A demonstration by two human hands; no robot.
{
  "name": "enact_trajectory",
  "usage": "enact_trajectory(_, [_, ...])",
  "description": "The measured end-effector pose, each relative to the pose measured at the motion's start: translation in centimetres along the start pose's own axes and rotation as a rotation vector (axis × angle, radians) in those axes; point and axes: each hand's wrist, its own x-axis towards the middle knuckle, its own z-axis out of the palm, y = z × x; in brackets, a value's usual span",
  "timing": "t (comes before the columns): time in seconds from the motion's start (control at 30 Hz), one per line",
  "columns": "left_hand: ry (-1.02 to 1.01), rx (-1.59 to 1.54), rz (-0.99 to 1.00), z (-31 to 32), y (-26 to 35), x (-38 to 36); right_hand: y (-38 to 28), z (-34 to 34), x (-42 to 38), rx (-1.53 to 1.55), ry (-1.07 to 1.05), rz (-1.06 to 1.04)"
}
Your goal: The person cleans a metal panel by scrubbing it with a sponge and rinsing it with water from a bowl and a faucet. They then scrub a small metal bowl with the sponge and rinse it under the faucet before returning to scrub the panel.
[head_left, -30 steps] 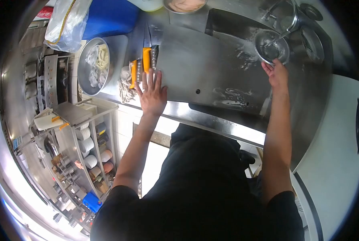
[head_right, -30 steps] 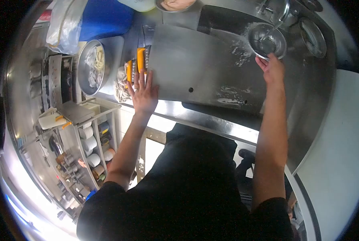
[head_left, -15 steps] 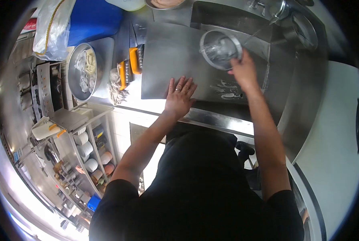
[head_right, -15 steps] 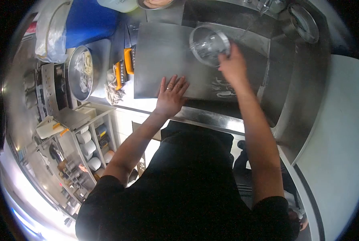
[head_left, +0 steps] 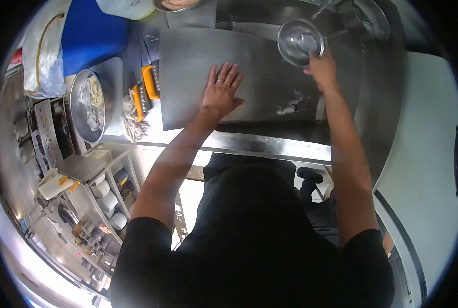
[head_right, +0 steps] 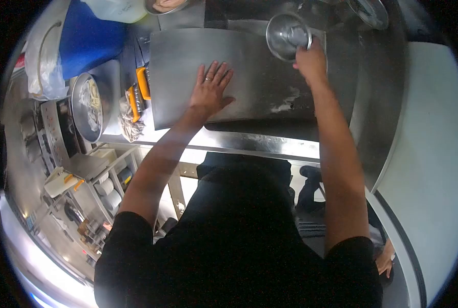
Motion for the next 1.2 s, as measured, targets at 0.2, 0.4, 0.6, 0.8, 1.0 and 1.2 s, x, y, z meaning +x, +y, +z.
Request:
enact_trajectory(0.2, [-0.087, 0.043, 0.131, -0.7, 0.9, -1.2, -0.2, -0.9, 4.4, 0.503, -0.121, 0.112])
enact_trajectory(0.4, [-0.049, 0.024, 0.18, -0.1, 1.5, -0.5, -0.7, -0.3, 4.8, 0.562, -0.117, 0.131])
enact_trajectory(0.6, [0.057, 0.023, 0.214, 2.7, 5.1, 3.4, -0.1, 1.9, -0.1, 0.05, -0.064, -0.043])
enact_trajectory(0.8, [-0.055, 0.032, 0.098, 1.4, 6.1, 11.0, 1.3, 1.2, -3.9, -0.548, -0.022, -0.314])
enact_trajectory(1.0, [0.244, -0.331, 0.01, -1.4, 4.0, 13.0, 1.7, -2.7, -0.3, -0.186, -0.034, 0.146])
enact_trajectory(1.2, [0.2, -0.885, -0.291, -1.6, 2.5, 12.7, 3.0, -0.8, 5.3, 0.406, -0.038, 0.201])
